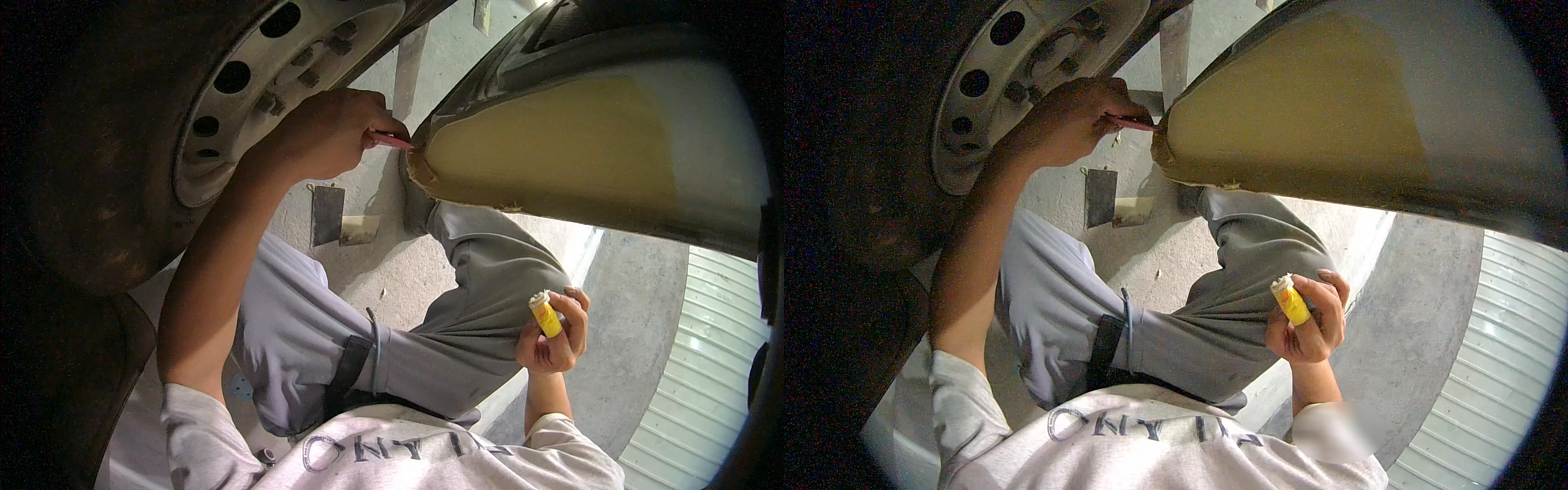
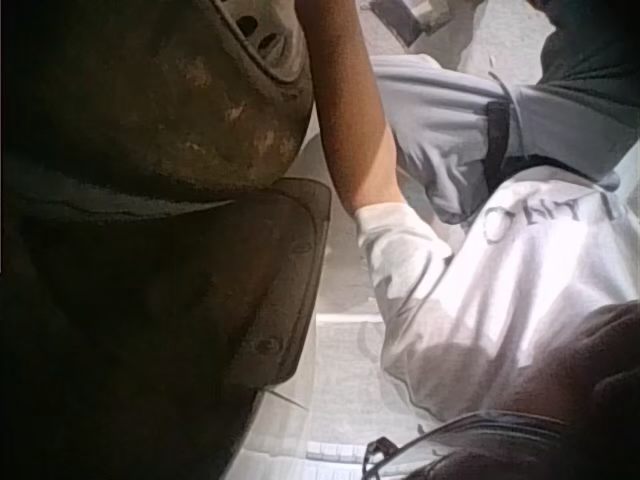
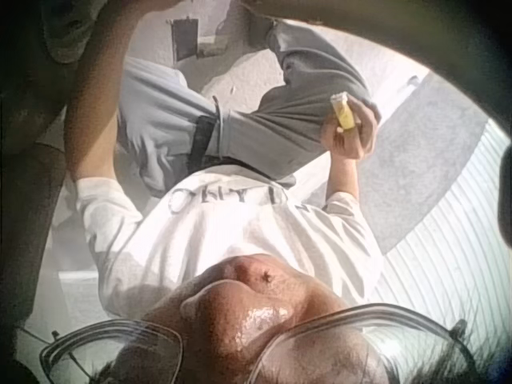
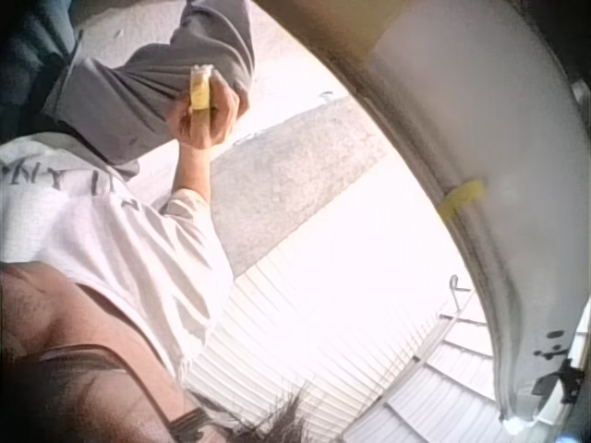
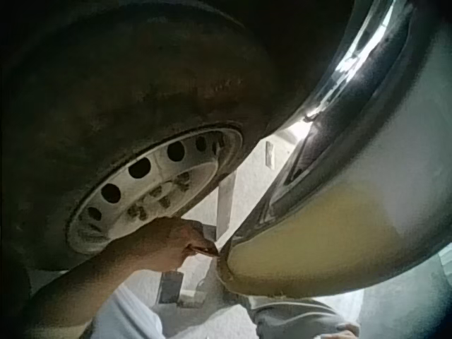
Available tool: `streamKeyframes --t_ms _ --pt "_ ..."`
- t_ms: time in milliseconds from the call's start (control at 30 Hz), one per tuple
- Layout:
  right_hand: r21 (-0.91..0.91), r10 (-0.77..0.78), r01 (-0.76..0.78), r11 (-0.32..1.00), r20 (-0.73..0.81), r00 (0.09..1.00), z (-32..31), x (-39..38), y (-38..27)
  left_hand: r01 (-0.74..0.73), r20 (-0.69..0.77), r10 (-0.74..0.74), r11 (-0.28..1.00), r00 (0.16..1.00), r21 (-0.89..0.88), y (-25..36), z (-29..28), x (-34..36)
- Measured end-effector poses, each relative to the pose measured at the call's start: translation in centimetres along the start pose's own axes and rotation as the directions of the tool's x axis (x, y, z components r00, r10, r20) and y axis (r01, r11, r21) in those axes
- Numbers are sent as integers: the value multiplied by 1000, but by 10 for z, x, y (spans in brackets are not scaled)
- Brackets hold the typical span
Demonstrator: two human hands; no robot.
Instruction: The person applies body filler to a vehicle's side panel and wheel arch using a metal scraper and a red plastic spreader. They transfer filler from a tube onto the scraper, spread it on the panel, then work the wheel arch area while sitting on the floor.
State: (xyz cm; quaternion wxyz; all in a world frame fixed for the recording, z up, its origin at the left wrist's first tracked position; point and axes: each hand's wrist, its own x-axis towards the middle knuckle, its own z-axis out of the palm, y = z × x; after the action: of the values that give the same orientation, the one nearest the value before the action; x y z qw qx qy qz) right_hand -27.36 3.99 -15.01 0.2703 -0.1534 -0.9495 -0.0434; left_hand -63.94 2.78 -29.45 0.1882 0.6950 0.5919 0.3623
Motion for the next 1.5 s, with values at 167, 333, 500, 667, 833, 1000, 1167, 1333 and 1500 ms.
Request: streamKeyframes --t_ms 167,333,500,667,833,1000,1167,1333,1500 --pt "-1 6 -6 1000 2 1000 1 -1 1 40 37 -37 996 999 -77 10 -8 -5" --pt "17 1 -1 1000 -1 1000 0 -1 2 68 60 -63 994 996 -81 20 -14 -8" --pt "-2 7 -7 1000 7 1000 -1 0 1 43 83 -35 995 996 -91 27 -19 -10" --pt "3 16 -16 1000 2 1000 0 0 0 63 82 -56 995 995 -76 33 -23 -12" --pt "4 21 -21 1000 8 1000 0 1 -1 54 88 -42 988 995 -143 42 -31 -13" --pt "7 24 -24 1000 12 1000 0 1 -1 65 116 -52 991 992 -114 56 -39 -8" --pt "16 27 -27 1000 5 1000 -1 1 -1 88 131 -58 967 990 -238 73 -50 -4" --pt "16 37 -37 999 13 999 -2 2 -1 67 128 -38 971 991 -230 82 -58 1" --pt "35 47 -47 998 10 999 -2 3 -1 95 110 -56 917 992 -387 94 -60 5"
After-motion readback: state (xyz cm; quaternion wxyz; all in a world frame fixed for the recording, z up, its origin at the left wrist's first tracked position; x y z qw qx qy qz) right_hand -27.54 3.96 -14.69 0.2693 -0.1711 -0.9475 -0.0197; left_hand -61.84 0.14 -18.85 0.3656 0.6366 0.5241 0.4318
